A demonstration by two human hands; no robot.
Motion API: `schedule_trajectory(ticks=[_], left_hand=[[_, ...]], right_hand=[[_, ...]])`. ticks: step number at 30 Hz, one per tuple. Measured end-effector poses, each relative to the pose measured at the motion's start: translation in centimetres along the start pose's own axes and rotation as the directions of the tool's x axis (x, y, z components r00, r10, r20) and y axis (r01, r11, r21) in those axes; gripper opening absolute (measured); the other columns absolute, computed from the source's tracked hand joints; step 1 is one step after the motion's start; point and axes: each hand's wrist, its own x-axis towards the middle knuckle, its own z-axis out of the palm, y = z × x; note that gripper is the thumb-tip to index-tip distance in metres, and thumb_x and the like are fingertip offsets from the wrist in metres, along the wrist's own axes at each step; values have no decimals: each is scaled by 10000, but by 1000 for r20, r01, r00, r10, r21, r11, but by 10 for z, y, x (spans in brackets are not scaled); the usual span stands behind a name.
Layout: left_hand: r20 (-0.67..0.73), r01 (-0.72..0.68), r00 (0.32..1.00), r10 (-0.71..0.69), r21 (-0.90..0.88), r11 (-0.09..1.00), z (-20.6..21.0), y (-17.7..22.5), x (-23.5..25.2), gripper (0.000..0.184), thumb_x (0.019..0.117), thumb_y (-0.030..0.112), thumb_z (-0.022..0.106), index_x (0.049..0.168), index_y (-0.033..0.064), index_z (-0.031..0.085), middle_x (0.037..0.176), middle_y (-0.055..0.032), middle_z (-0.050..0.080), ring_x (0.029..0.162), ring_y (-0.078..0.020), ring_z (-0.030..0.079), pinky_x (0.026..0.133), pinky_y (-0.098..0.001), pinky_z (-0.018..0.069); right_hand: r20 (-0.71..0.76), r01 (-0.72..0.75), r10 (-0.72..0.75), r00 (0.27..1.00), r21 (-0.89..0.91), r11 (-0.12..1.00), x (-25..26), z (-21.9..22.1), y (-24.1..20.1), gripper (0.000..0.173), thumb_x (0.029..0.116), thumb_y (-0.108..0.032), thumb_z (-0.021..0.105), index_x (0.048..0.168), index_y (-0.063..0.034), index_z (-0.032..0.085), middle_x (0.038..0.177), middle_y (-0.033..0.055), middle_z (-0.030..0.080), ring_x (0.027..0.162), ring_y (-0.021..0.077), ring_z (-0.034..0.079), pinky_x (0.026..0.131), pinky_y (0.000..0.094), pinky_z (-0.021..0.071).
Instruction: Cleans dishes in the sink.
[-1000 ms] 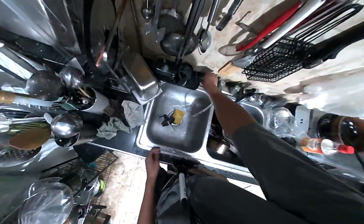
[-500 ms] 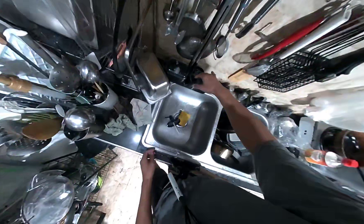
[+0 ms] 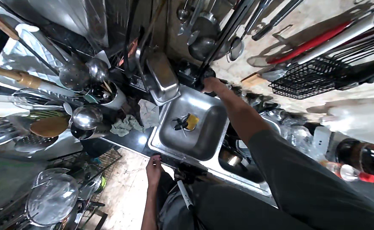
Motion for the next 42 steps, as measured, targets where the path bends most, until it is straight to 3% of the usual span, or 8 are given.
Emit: schedule_trajectory(ticks=[6, 10, 14, 20, 23, 27, 38, 42], left_hand=[[26, -3, 1000, 3, -1, 1000, 4, -2, -2, 248, 1048, 140, 519, 1201, 15, 668, 1022, -98, 721, 849, -161, 708, 804, -356, 612], [27, -5, 1000, 4, 30, 1000, -1, -3, 0, 246, 1045, 141, 526, 1201, 14, 667, 1026, -106, 720, 841, -163, 710, 796, -361, 615], [15, -5, 1000, 5, 49, 999, -7, -6, 0, 255, 1042, 142, 529, 1216, 15, 664, 1050, -111, 718, 853, -175, 711, 790, -368, 614], [15, 10, 1000, -11, 52, 999, -7, -8, -2, 251, 1044, 140, 523, 1210, 17, 664, 1047, -109, 721, 843, -171, 713, 784, -360, 615], [16, 20, 1000, -21, 39, 999, -6, -8, -4, 254, 1047, 141, 515, 1208, 14, 664, 1037, -109, 720, 844, -171, 712, 785, -361, 614], [7, 12, 1000, -12, 37, 999, -3, -10, -4, 255, 1046, 141, 511, 1205, 17, 667, 1028, -98, 724, 838, -161, 710, 782, -360, 615], [27, 18, 999, -20, 50, 999, -2, -7, 1, 257, 1046, 142, 518, 1211, 9, 663, 1039, -111, 719, 851, -167, 711, 803, -362, 613], [17, 21, 1000, -22, 69, 997, -7, -7, 2, 257, 1045, 145, 519, 1214, 17, 664, 1068, -114, 717, 873, -173, 716, 809, -369, 616]], right_hand=[[-50, 55, -54, 997, 32, 998, -1, 3, 3, 509, 806, -400, 842, 1118, -23, 703, 1189, 265, 671, 1147, 484, 627, 889, 724, 494], [-94, 170, -154, 984, 202, 964, -7, -3, 12, 530, 792, -272, 892, 1232, -44, 702, 1308, 256, 637, 1279, 462, 556, 1049, 712, 414], [-188, 219, -156, 970, 384, 897, -15, -14, 21, 711, 691, -299, 952, 1300, -78, 659, 1317, 240, 630, 1270, 449, 557, 1039, 743, 399], [-117, 127, -99, 988, 267, 955, -15, -17, 13, 982, 698, -418, 939, 1491, -51, 491, 1529, 263, 469, 1441, 461, 407, 1140, 756, 272], [-42, 33, -27, 999, 165, 986, -3, -11, 4, 830, 720, -463, 898, 1356, -18, 606, 1380, 280, 590, 1340, 486, 503, 1085, 812, 269], [40, -7, 4, 999, 76, 997, -1, -16, -6, 652, 771, -450, 860, 1187, 18, 676, 1226, 301, 650, 1209, 501, 589, 984, 772, 408], [-24, 149, -147, 989, 212, 966, -7, -14, 7, 609, 770, -147, 884, 1319, -14, 656, 1346, 283, 610, 1291, 475, 544, 1069, 685, 408], [-53, 255, -251, 966, 310, 916, -16, -27, 15, 487, 766, -96, 887, 1209, -8, 705, 1225, 273, 667, 1191, 449, 607, 1039, 668, 440]])
